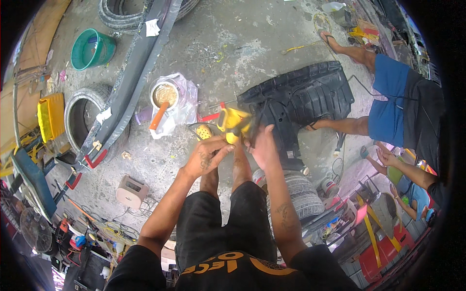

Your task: Apply tape and use a heat gun to repair a black plastic under-car shield or bumper component.

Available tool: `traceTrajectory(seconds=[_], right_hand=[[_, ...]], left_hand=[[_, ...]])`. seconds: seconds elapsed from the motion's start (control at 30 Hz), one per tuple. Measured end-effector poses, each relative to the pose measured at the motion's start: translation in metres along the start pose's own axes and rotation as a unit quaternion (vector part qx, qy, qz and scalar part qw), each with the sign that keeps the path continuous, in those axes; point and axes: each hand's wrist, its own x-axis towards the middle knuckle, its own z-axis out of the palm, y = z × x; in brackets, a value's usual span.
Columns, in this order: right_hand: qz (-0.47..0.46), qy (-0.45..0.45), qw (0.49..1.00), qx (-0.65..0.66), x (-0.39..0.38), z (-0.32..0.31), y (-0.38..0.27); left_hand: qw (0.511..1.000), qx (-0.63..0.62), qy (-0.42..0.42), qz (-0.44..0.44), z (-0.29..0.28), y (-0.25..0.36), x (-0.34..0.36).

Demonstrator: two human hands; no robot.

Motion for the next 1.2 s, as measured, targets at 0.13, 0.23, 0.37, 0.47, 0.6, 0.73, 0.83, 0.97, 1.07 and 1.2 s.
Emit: traceTrajectory(seconds=[0.13,0.23,0.37,0.47,0.6,0.73,0.83,0.97,1.07,1.2], right_hand=[[-0.026,0.022,0.989,-0.145,0.005,0.012,0.000],[-0.058,-0.029,0.989,-0.130,0.007,0.011,0.005],[-0.111,-0.059,0.956,-0.264,0.013,0.010,0.009],[-0.104,-0.059,0.977,-0.177,0.020,0.014,-0.004],[-0.204,-0.008,0.979,0.008,0.020,0.010,-0.010],[-0.189,0.006,0.982,0.025,0.015,0.027,-0.008],[-0.175,0.074,0.981,-0.042,0.008,0.052,-0.011],[-0.191,0.023,0.978,-0.078,0.003,0.053,-0.020],[-0.185,-0.007,0.970,-0.156,-0.001,0.061,-0.026],[-0.173,-0.027,0.964,-0.199,0.003,0.059,-0.028]], left_hand=[[0.998,-0.003,-0.022,0.051,0.005,-0.002,-0.003],[0.922,-0.336,0.123,-0.148,0.012,0.001,0.000],[0.946,-0.285,0.118,-0.098,0.006,0.016,0.020],[0.957,-0.235,0.099,-0.135,-0.002,0.007,0.024],[0.890,-0.413,0.110,-0.158,-0.008,-0.008,0.026],[0.807,-0.563,0.122,-0.129,-0.006,-0.025,0.019],[0.805,-0.563,0.127,-0.136,-0.008,-0.028,0.018],[0.887,-0.431,0.074,-0.148,-0.020,-0.025,0.024],[0.944,-0.308,0.061,-0.105,-0.029,-0.020,0.031],[0.951,-0.286,0.044,-0.111,-0.029,-0.020,0.034]])
